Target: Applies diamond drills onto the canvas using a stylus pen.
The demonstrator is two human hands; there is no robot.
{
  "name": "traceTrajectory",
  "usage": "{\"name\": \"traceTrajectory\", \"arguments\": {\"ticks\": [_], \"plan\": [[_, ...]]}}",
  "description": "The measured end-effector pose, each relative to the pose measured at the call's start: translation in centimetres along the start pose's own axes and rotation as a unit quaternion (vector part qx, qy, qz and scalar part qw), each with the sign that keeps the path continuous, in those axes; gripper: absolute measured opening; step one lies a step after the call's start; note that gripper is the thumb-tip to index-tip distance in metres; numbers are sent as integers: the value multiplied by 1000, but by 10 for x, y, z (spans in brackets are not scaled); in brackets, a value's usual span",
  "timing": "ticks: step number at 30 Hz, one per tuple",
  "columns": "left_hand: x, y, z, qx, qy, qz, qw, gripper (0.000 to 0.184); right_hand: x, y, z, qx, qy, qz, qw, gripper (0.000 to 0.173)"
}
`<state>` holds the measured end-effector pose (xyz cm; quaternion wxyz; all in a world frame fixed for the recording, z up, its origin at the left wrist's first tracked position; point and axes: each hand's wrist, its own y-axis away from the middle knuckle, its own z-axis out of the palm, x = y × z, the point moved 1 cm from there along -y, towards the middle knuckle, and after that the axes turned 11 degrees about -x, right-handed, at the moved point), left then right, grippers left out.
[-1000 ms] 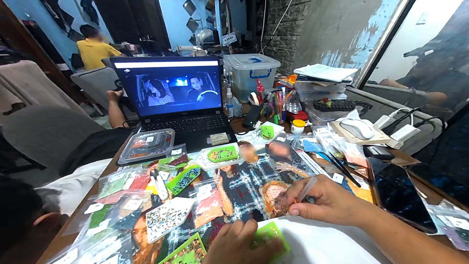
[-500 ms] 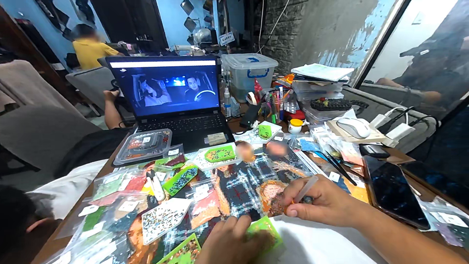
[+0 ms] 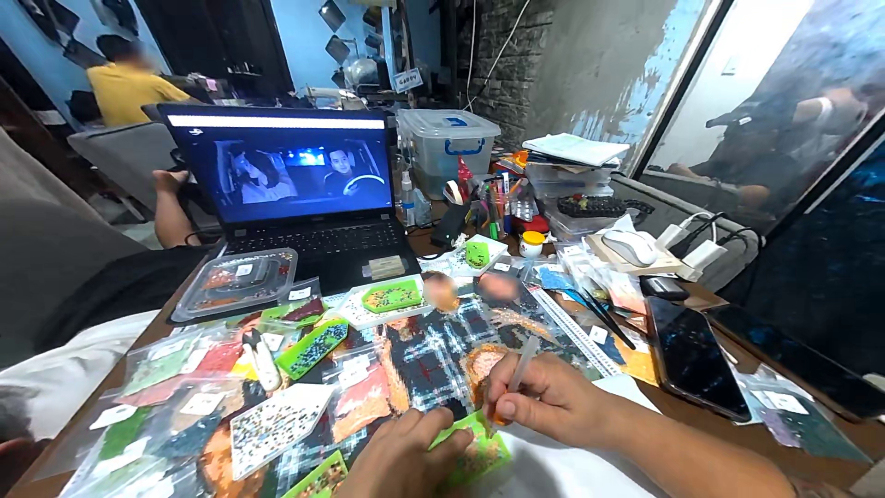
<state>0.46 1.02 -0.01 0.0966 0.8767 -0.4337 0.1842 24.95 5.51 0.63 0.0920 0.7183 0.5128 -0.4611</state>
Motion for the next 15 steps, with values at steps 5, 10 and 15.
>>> {"name": "traceTrajectory", "arguments": {"ticks": [5, 10, 15], "plan": [[-3, 0, 2, 18, 3, 17, 1000, 33, 0, -2, 7, -23, 18, 0, 1000, 32], [-3, 0, 3, 24, 1, 15, 1000, 31, 2, -3, 9, -23, 33, -1, 999, 30], [-2, 0, 3, 26, 1, 16, 1000, 32, 3, -4, 10, -21, 38, -8, 999, 28]]}}
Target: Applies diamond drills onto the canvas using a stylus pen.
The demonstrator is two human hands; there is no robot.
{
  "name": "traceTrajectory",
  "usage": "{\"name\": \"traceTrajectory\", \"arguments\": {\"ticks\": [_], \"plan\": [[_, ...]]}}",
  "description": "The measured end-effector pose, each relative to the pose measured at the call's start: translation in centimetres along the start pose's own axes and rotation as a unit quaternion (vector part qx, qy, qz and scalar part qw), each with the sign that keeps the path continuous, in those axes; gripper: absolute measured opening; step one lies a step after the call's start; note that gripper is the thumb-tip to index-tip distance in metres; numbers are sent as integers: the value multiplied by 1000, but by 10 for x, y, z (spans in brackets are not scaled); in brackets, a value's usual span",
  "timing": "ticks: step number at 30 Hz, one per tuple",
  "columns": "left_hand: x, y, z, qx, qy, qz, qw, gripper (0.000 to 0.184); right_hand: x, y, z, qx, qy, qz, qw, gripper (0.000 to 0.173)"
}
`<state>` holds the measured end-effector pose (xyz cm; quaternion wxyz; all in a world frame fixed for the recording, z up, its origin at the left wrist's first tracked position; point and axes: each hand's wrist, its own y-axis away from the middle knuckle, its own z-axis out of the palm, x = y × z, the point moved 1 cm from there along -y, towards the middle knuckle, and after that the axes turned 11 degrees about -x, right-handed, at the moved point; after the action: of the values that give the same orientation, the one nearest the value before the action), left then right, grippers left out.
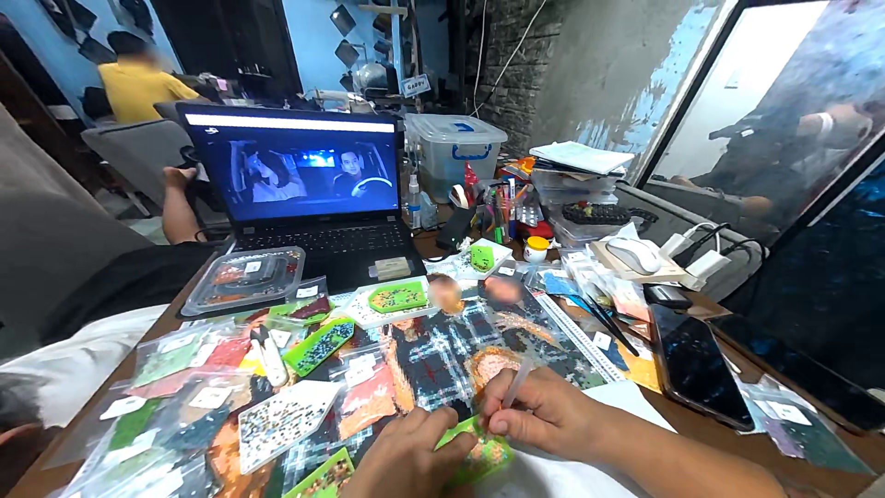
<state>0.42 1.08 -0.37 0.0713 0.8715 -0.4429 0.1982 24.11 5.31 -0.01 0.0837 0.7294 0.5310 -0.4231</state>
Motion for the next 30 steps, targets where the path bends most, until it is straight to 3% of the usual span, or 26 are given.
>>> {"name": "traceTrajectory", "arguments": {"ticks": [17, 22, 26, 30], "plan": [[4, -2, -2, -16, -3, -18, 1000, 33, -3, 1, 0, -9, 31, 10, 999, 31], [2, -1, -2, -29, 21, -23, 999, 33, -2, 5, -17, 49, -68, 71, 994, 30], [3, -1, -5, -37, 44, -35, 998, 34, 1, 14, -50, 110, -35, 133, 984, 27], [6, -2, -9, -70, 47, -52, 995, 39, 10, 20, -68, 94, -24, 177, 979, 24]]}}
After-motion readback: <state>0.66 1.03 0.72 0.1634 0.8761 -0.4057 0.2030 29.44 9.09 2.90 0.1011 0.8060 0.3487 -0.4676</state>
